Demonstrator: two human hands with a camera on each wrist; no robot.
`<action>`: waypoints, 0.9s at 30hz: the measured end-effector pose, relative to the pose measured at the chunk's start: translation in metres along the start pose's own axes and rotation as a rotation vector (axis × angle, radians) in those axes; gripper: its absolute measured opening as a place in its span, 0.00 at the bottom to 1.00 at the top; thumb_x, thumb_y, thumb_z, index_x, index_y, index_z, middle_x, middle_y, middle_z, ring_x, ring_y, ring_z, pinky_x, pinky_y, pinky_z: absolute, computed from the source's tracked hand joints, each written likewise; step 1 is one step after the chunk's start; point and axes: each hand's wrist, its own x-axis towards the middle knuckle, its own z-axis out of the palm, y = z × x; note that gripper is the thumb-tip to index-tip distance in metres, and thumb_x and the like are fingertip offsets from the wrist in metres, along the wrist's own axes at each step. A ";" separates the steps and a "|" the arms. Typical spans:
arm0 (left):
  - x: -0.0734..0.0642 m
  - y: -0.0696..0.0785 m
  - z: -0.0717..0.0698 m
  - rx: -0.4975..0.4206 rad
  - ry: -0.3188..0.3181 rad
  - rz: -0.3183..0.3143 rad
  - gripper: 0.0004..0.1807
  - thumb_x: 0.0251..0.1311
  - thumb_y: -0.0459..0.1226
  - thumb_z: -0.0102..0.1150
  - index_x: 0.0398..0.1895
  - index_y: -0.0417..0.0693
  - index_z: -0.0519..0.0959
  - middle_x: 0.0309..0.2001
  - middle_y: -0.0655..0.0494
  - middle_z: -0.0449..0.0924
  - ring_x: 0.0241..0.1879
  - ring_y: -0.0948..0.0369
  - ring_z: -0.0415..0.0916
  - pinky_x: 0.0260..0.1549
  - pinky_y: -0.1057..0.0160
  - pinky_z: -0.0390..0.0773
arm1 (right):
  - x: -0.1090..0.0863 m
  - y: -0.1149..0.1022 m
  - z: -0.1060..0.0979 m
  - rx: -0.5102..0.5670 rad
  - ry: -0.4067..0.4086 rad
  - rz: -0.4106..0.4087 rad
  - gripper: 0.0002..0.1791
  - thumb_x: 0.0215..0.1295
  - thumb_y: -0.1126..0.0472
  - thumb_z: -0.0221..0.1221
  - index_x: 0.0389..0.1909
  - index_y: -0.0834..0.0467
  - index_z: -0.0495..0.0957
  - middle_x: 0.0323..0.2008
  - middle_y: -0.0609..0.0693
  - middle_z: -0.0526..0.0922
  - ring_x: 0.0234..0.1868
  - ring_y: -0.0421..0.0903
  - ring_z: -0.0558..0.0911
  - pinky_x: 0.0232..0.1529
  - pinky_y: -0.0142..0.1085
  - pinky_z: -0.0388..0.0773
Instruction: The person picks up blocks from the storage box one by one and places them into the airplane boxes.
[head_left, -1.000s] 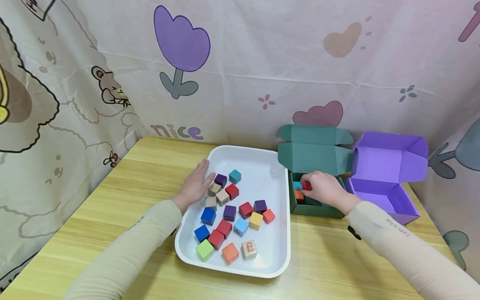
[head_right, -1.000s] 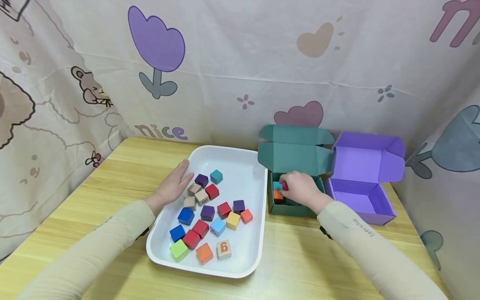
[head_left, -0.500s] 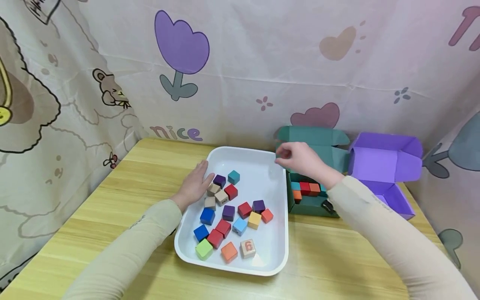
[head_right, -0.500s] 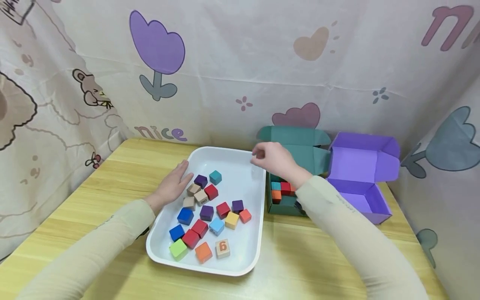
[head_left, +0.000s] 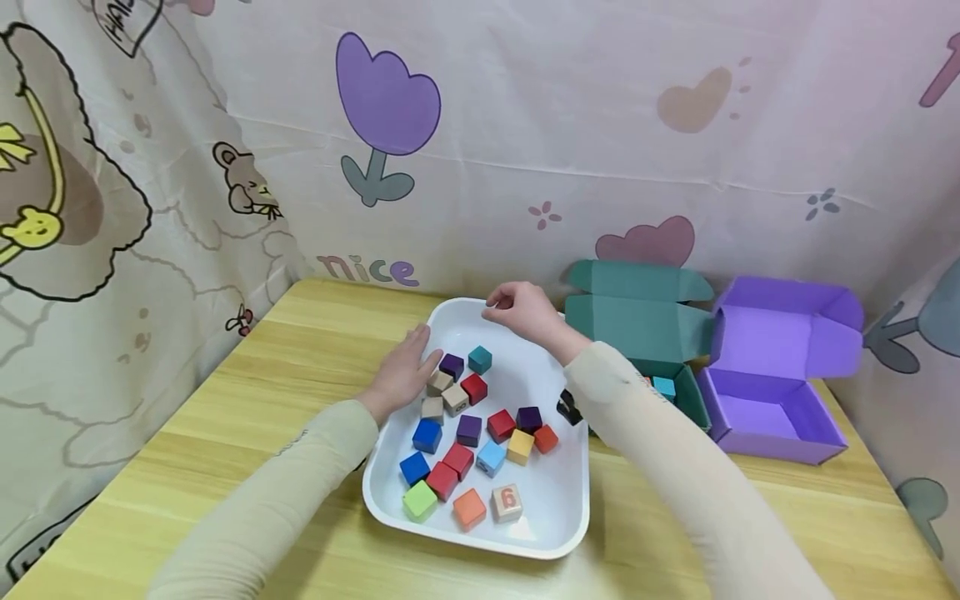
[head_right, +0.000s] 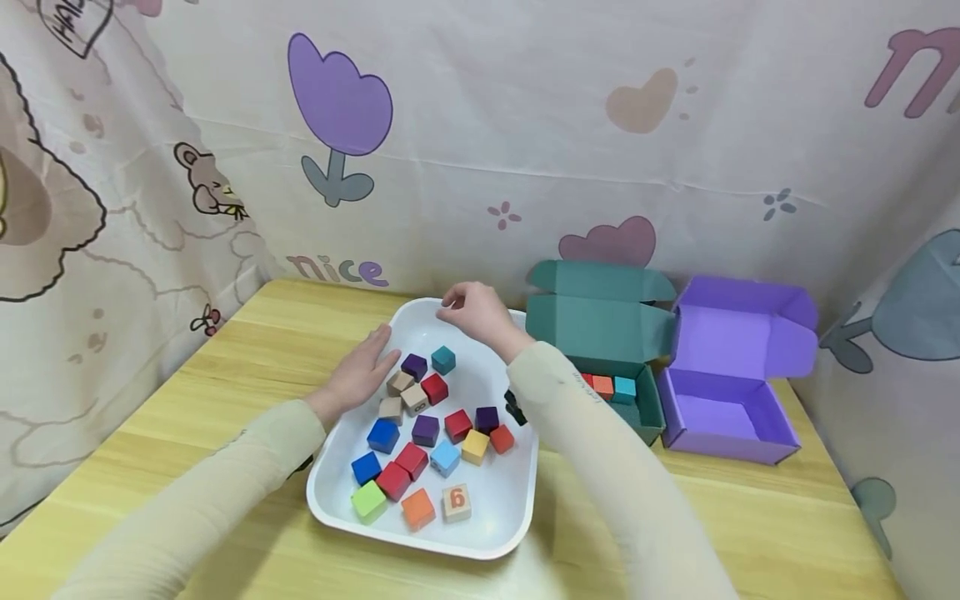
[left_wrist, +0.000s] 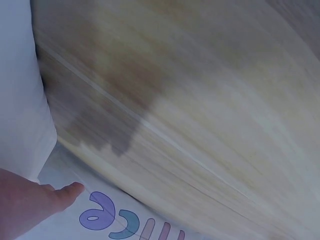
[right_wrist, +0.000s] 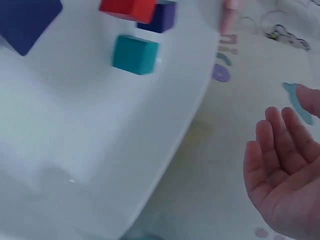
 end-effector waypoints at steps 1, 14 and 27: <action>0.000 0.000 0.000 0.002 0.002 0.001 0.36 0.71 0.50 0.36 0.74 0.43 0.42 0.75 0.45 0.40 0.74 0.47 0.37 0.72 0.47 0.46 | 0.002 0.001 0.004 0.002 -0.007 0.012 0.14 0.62 0.56 0.60 0.45 0.59 0.79 0.40 0.54 0.81 0.39 0.48 0.77 0.40 0.33 0.81; 0.001 -0.003 0.003 -0.013 0.021 0.019 0.36 0.71 0.51 0.36 0.74 0.43 0.43 0.75 0.46 0.42 0.74 0.48 0.38 0.73 0.48 0.46 | 0.019 0.016 0.042 -0.197 -0.158 0.142 0.18 0.60 0.56 0.61 0.48 0.61 0.78 0.44 0.55 0.82 0.41 0.48 0.78 0.47 0.38 0.81; 0.001 -0.003 0.003 -0.014 0.030 0.016 0.35 0.71 0.51 0.35 0.74 0.43 0.44 0.75 0.46 0.42 0.74 0.48 0.39 0.73 0.48 0.46 | 0.025 0.011 0.063 -0.452 -0.230 0.220 0.15 0.59 0.53 0.62 0.39 0.60 0.79 0.30 0.50 0.80 0.31 0.45 0.74 0.33 0.33 0.74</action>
